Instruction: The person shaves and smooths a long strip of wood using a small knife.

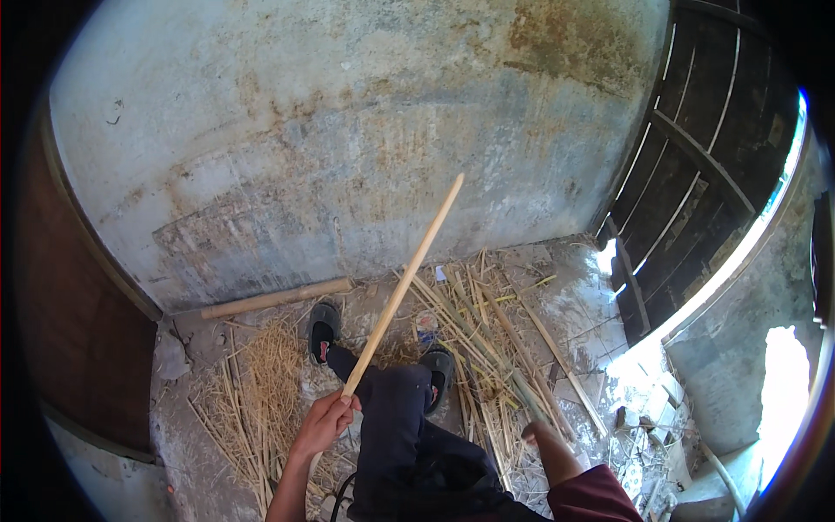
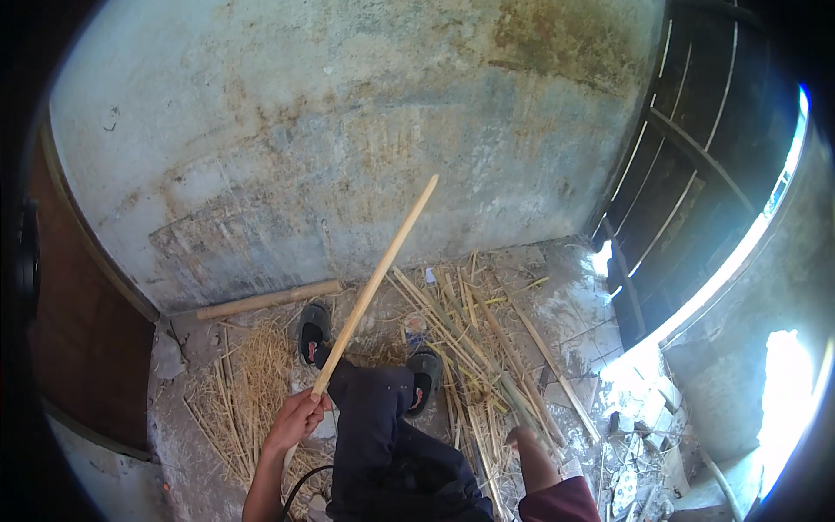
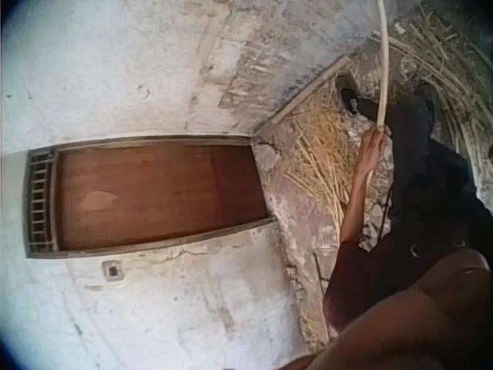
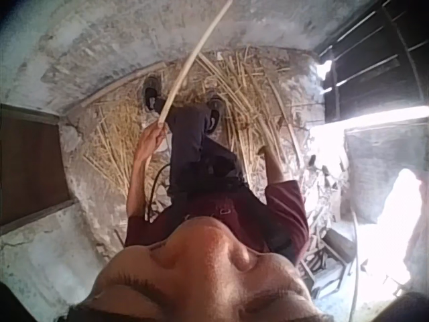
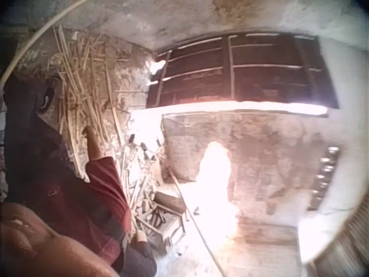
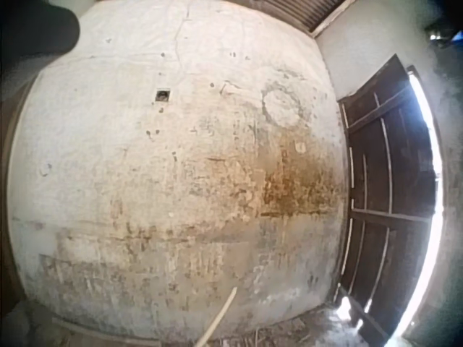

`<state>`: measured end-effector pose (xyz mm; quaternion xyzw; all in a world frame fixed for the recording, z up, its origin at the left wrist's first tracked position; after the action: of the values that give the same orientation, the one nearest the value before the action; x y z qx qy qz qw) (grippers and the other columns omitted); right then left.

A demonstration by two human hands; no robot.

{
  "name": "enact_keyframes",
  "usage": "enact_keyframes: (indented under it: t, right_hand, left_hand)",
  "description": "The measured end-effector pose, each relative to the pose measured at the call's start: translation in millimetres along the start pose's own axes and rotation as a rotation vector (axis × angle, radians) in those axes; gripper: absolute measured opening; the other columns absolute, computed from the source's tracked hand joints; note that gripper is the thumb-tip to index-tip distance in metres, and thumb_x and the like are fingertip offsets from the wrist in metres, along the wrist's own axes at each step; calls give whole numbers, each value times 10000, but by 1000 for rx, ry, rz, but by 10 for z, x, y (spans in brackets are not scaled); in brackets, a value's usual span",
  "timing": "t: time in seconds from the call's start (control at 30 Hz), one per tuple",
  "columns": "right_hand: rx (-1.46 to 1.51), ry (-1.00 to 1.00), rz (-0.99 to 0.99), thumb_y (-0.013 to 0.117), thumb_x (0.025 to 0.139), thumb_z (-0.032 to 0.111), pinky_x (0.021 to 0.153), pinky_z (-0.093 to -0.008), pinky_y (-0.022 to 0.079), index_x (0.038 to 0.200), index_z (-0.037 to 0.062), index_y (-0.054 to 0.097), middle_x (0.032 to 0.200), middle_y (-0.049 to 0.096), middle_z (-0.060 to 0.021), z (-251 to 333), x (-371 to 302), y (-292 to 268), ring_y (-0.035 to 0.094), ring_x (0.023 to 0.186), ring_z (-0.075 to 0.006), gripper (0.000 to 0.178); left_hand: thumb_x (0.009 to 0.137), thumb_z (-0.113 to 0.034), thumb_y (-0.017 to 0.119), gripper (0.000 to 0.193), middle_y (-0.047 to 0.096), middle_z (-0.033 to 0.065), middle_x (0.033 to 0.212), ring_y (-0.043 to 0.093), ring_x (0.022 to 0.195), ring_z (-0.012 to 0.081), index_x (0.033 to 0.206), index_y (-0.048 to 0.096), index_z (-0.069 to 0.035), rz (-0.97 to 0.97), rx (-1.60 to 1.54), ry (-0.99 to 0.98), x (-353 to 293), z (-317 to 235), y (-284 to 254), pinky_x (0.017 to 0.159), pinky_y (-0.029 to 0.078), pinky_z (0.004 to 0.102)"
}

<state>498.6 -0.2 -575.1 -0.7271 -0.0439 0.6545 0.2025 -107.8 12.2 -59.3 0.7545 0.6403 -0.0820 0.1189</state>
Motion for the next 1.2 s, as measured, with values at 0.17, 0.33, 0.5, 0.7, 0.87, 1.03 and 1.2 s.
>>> enact_keyframes:
  t: [0.17,0.33,0.5,0.7,0.87,1.03,1.2]
  right_hand:
    - [280,-73,764,517,976,244,533,-287,338,779,196,535,681,438,57,314,-653,1266,398,563,-87,203]
    - [624,-120,880,491,978,144,444,-226,219,736,212,444,619,302,114,340,-1142,1401,250,460,-37,255]
    - [863,-153,-501,625,915,209,587,-405,539,1058,13,737,723,707,-120,41,-918,-194,675,653,-236,267]
    - [1068,-506,-1200,563,972,155,618,-361,466,792,-24,673,687,660,-96,591,-2713,-2175,626,662,-167,276]
    - [913,-906,-1307,592,921,37,626,-375,474,836,-20,667,687,652,-121,1733,-4646,-2682,652,665,-212,127]
    - [575,-1064,-1365,654,820,-13,663,-477,513,895,-4,670,767,661,-222,2571,-5646,-2586,677,743,-426,77]
    - [409,-1169,-1451,619,768,-15,644,-499,519,880,34,664,794,680,-188,2958,-5970,-2570,674,727,-425,130]
  left_hand:
    - [1142,-300,424,368,403,-55,692,313,510,31,1022,606,-3,124,-18,-53,40,-233,207,446,247,236]
    - [1139,-348,428,404,383,-57,689,316,512,27,1029,605,-3,227,7,-57,81,-447,479,448,246,228]
    - [1144,-393,409,443,346,-67,688,309,519,19,1043,603,-8,359,-34,-23,144,-612,722,451,223,229]
    - [1164,-335,404,355,327,-75,711,276,545,17,1032,554,-42,343,-137,-41,279,-630,939,470,225,224]
    - [1168,-318,390,341,344,-72,711,285,542,20,1013,534,-50,273,-82,54,383,-713,1082,463,241,228]
    - [1167,-300,395,332,350,-70,715,295,558,20,998,535,-51,280,-93,45,453,-731,1166,490,259,216]
    - [1155,-268,418,326,423,7,669,413,551,104,1014,543,-3,179,169,314,472,-874,1222,531,345,314]
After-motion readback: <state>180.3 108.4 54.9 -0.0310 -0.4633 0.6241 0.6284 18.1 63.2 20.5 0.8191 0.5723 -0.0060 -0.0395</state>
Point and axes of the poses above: each hand's wrist, its own x-axis towards the middle knuckle, its own y-axis out of the palm, z = x × y, the point moved 8 cm from there along x, towards the middle knuckle
